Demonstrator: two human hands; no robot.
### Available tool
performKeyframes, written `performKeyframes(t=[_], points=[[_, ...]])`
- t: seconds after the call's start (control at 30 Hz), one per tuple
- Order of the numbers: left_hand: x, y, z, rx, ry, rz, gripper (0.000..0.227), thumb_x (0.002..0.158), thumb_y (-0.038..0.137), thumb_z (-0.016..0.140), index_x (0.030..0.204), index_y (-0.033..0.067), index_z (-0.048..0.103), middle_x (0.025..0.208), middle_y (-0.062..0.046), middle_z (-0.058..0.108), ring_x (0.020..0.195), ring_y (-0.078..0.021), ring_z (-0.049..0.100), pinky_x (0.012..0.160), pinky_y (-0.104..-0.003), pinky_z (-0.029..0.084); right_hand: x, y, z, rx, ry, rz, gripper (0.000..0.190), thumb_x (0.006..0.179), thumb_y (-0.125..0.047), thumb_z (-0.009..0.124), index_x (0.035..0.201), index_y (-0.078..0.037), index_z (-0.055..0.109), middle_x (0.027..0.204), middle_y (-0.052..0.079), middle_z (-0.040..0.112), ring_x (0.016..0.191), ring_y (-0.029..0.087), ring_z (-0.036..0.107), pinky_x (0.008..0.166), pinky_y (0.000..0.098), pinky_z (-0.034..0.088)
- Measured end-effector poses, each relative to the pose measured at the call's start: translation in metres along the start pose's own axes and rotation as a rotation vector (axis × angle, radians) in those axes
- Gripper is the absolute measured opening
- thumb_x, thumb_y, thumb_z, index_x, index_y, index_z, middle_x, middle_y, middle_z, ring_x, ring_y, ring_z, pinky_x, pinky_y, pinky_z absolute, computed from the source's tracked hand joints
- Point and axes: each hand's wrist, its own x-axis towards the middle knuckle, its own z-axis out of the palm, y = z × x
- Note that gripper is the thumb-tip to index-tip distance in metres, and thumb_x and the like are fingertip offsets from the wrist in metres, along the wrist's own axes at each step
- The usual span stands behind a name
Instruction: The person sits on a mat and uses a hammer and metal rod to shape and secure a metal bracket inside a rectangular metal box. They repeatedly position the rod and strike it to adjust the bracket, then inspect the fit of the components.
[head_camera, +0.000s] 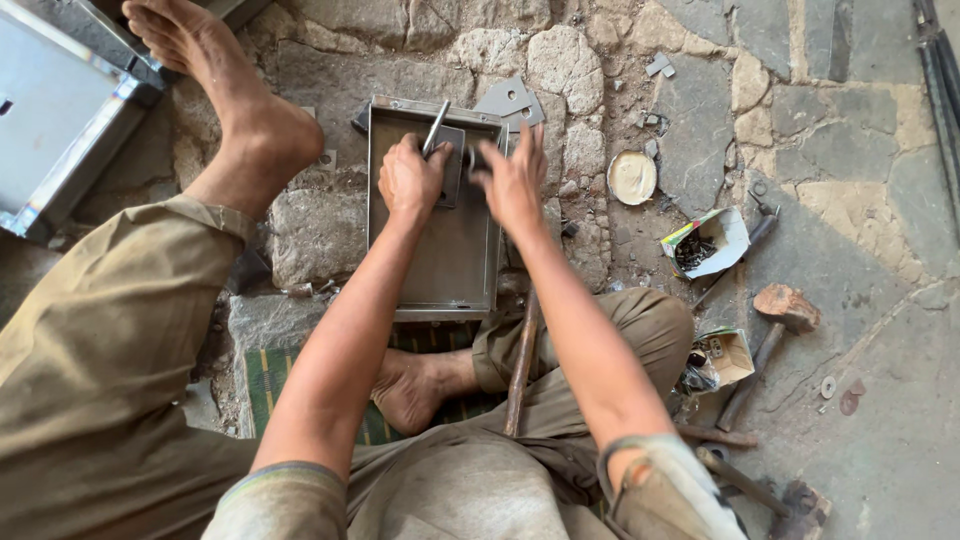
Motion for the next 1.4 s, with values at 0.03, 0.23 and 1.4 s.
performKeyframes(t=[0.03,0.23,1.4], points=[[-0.001,-0.001,0.001,-0.026,0.005,0.010,0.047,0.084,0.047,0.080,0.109,0.0079,0.072,0.108,-0.019,0.073,0.099,-0.0425,0.069,0.084,-0.054,0.053,0.015,0.002,0.003,-0.026,-0.023,0.022,0.042,0.082,-0.025,0.087,0.121,-0.016,0.075,0.156,0.035,0.025,0.148,0.055,0.019,0.119,0.0679,0.024],[0.002,-0.008,0.014,-0.078,0.026,0.105,0.042,0.090,0.042,0.076,0.120,0.0118,0.073,0.105,-0.022,0.072,0.098,-0.0434,0.069,0.088,-0.053,0.054,0.036,0.014,0.025,0.135,-0.038,0.107,0.050,0.079,-0.012,0.086,0.127,-0.015,0.071,0.142,0.032,0.048,0.131,0.048,0.051,0.110,0.0521,0.046],[0.061,0.070,0.039,1.119,-0.074,0.418,0.077,0.063,0.042,0.097,0.120,0.0065,0.060,0.120,-0.017,0.065,0.097,-0.0354,0.070,0.073,-0.046,0.059,-0.185,0.081,-0.120,1.368,0.099,0.651,0.064,0.100,-0.013,0.060,0.157,-0.009,0.032,0.087,0.002,0.062,0.054,0.013,0.063,0.043,0.0282,0.060]])
